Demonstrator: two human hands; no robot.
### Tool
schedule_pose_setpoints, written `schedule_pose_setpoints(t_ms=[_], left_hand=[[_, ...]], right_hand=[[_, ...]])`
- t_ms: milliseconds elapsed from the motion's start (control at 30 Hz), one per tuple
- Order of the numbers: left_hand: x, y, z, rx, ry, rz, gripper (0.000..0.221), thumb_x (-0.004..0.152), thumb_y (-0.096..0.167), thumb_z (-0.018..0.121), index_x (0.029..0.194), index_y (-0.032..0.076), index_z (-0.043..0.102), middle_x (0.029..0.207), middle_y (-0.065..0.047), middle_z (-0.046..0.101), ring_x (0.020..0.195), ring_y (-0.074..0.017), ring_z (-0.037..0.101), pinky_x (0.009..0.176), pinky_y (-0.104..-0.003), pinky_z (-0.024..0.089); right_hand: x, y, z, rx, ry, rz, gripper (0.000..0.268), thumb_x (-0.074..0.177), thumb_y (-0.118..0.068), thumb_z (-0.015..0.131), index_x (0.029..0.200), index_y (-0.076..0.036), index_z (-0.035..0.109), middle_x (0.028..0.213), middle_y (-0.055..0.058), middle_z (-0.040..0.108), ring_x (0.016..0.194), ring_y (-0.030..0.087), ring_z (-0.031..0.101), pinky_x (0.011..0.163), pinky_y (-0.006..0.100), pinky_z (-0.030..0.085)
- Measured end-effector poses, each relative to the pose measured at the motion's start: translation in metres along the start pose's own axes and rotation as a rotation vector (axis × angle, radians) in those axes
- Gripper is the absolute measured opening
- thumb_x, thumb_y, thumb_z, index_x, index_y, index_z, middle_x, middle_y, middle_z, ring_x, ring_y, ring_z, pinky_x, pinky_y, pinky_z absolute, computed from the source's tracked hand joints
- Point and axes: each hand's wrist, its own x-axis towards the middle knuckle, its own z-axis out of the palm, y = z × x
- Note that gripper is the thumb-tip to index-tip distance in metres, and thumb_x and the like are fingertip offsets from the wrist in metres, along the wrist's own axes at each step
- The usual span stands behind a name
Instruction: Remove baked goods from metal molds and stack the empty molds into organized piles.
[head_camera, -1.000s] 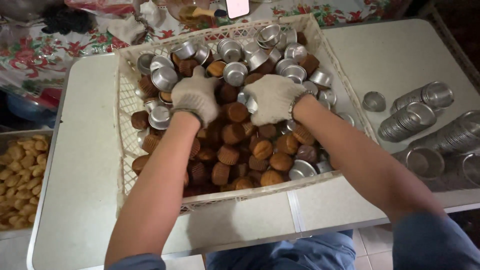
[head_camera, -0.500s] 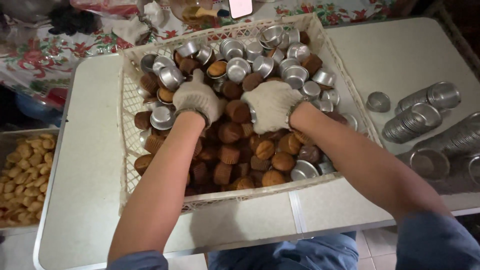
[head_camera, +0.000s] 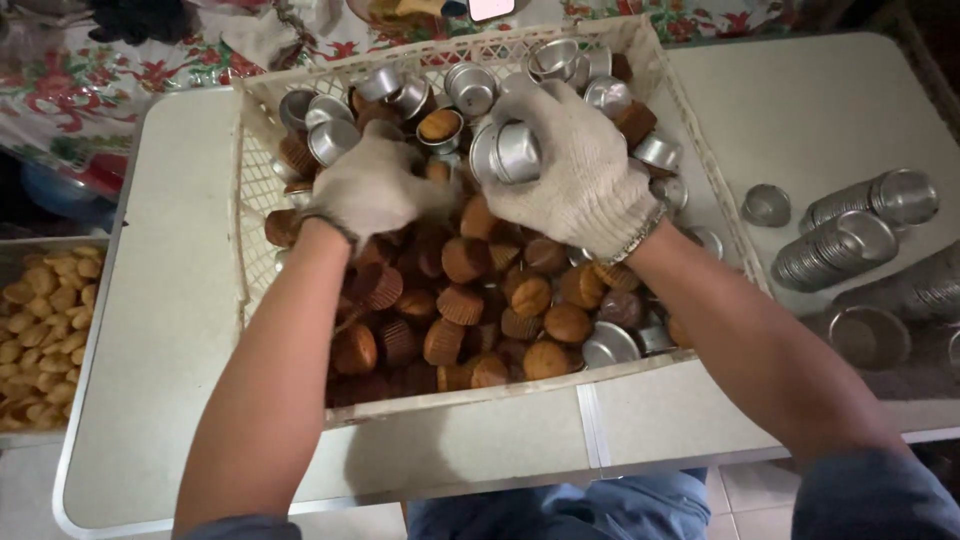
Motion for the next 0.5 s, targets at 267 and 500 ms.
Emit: schedule_pose_setpoints(t_ms=[267,500], left_hand=[[-0.006,0.0,0.016,-1.074,-0.002,0.515,0.116,0.042,0.071,0.069,0.138,0.01,0.051,0.135,-0.005,0.067,0.131,-0.0197,0.062,0.123,-0.037,0.04],[0.089,-0.03,0.073,-1.49,-0.049,0.887,0.116,0.058,0.05,0.089,0.146,0.002,0.032,0.137,-0.024,0.059,0.13,-0.0367,0.061,0.109,-0.051,0.057]], right_hand=[[-0.01,-0.001,-0.009,0.447,0.261,-0.442,0.047,0.072,-0.012,0.073,0.115,0.0,0.06,0.109,0.02,0.07,0.101,0.035,0.071,0.092,0.047,0.061],[-0.012,0.011,-0.003,0.457,-0.026,-0.355,0.103,0.053,-0.04,0.096,0.14,-0.004,0.053,0.141,0.017,0.062,0.128,0.035,0.063,0.112,0.046,0.048]])
